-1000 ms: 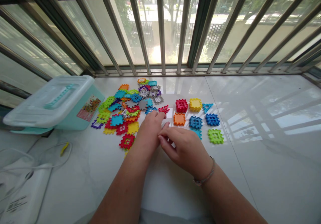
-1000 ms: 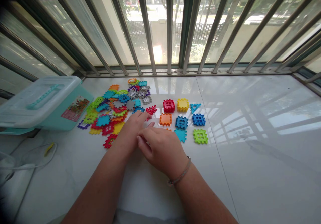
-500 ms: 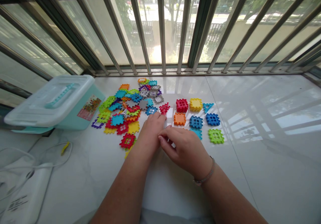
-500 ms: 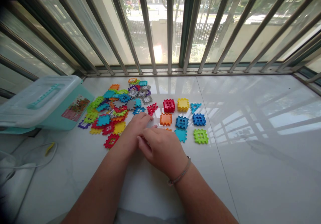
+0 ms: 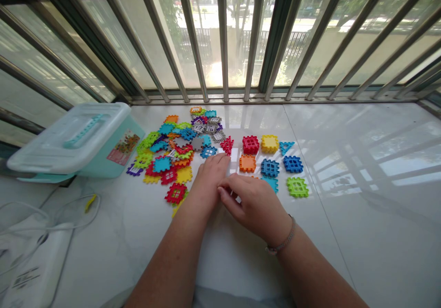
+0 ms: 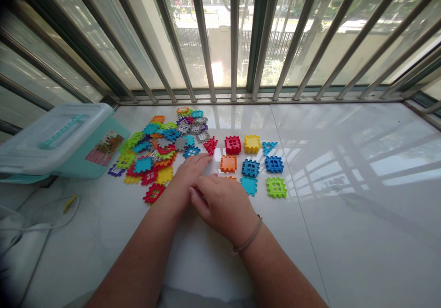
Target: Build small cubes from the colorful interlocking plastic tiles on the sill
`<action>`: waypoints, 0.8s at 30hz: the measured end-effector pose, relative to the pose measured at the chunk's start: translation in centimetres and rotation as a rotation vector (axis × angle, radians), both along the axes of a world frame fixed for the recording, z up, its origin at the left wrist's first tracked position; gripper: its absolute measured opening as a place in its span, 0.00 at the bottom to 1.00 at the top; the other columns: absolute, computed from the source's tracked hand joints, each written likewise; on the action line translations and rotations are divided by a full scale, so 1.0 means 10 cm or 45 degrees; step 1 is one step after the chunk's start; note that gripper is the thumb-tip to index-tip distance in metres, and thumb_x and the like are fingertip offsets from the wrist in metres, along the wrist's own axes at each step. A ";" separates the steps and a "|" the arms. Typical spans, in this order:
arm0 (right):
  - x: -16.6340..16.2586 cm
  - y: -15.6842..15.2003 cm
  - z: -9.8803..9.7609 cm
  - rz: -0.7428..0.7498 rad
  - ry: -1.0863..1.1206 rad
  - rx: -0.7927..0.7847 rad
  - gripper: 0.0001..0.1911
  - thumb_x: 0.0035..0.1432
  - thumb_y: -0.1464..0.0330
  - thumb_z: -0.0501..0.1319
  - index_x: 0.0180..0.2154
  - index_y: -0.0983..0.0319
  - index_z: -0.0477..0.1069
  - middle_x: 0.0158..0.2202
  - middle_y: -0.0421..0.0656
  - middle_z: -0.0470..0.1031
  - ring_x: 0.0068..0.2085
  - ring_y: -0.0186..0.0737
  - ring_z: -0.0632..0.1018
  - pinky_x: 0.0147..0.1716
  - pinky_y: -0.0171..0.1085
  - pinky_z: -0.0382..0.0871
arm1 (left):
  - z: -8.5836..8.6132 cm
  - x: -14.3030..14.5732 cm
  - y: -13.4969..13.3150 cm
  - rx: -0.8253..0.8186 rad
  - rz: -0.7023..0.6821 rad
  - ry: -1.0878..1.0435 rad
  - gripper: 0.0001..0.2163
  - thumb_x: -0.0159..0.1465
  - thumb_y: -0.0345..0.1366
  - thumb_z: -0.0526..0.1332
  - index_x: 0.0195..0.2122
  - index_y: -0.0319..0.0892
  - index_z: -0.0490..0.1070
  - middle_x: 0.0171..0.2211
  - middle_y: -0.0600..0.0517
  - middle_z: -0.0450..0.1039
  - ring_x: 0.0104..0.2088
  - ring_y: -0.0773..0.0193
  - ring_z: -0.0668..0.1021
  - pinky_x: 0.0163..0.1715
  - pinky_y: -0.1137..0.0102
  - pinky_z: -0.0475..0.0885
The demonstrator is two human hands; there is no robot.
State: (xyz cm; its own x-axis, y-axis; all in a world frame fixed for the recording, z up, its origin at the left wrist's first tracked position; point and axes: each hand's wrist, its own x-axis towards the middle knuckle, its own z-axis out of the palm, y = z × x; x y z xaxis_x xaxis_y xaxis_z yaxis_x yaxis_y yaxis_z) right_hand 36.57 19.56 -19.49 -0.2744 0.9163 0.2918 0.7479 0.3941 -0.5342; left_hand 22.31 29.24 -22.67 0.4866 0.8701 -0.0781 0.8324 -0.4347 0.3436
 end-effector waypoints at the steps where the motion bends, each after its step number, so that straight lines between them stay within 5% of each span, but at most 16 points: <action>1: 0.00 0.00 0.00 -0.001 -0.003 -0.002 0.07 0.75 0.67 0.61 0.41 0.59 0.76 0.36 0.42 0.82 0.36 0.40 0.80 0.36 0.38 0.65 | -0.01 0.00 0.00 -0.003 0.001 -0.002 0.19 0.75 0.36 0.59 0.66 0.45 0.72 0.73 0.42 0.68 0.71 0.46 0.69 0.70 0.54 0.66; 10: 0.00 0.01 0.00 0.005 0.015 -0.003 0.07 0.75 0.67 0.60 0.43 0.59 0.77 0.37 0.42 0.83 0.36 0.39 0.81 0.37 0.37 0.67 | -0.05 -0.01 0.02 0.056 0.037 -0.029 0.24 0.73 0.40 0.63 0.70 0.44 0.71 0.76 0.41 0.65 0.74 0.43 0.66 0.74 0.49 0.62; 15: -0.01 0.00 0.00 0.013 0.045 -0.005 0.07 0.75 0.67 0.60 0.45 0.59 0.78 0.40 0.42 0.85 0.36 0.39 0.82 0.37 0.38 0.68 | 0.07 -0.06 -0.02 0.298 0.356 0.004 0.28 0.72 0.45 0.64 0.72 0.44 0.69 0.81 0.36 0.51 0.79 0.32 0.54 0.75 0.31 0.50; 18: -0.02 -0.01 0.00 0.012 0.063 -0.031 0.07 0.75 0.67 0.61 0.45 0.58 0.78 0.39 0.42 0.85 0.36 0.38 0.83 0.38 0.37 0.69 | 0.05 -0.14 -0.01 0.308 0.631 -0.015 0.34 0.72 0.52 0.62 0.76 0.45 0.64 0.82 0.31 0.40 0.79 0.20 0.49 0.67 0.19 0.53; 21: -0.02 0.00 0.01 0.001 0.061 -0.044 0.06 0.74 0.67 0.61 0.44 0.58 0.78 0.38 0.41 0.85 0.36 0.38 0.83 0.38 0.37 0.69 | -0.07 -0.24 0.03 0.190 0.793 -0.018 0.37 0.70 0.57 0.62 0.76 0.46 0.63 0.82 0.29 0.38 0.78 0.15 0.48 0.61 0.17 0.59; 24: -0.02 0.00 0.01 0.002 0.064 -0.050 0.05 0.74 0.68 0.62 0.44 0.58 0.78 0.38 0.41 0.85 0.35 0.38 0.83 0.38 0.37 0.69 | -0.16 -0.31 0.06 0.181 0.768 0.015 0.35 0.69 0.58 0.62 0.73 0.48 0.68 0.82 0.33 0.43 0.77 0.16 0.51 0.62 0.20 0.61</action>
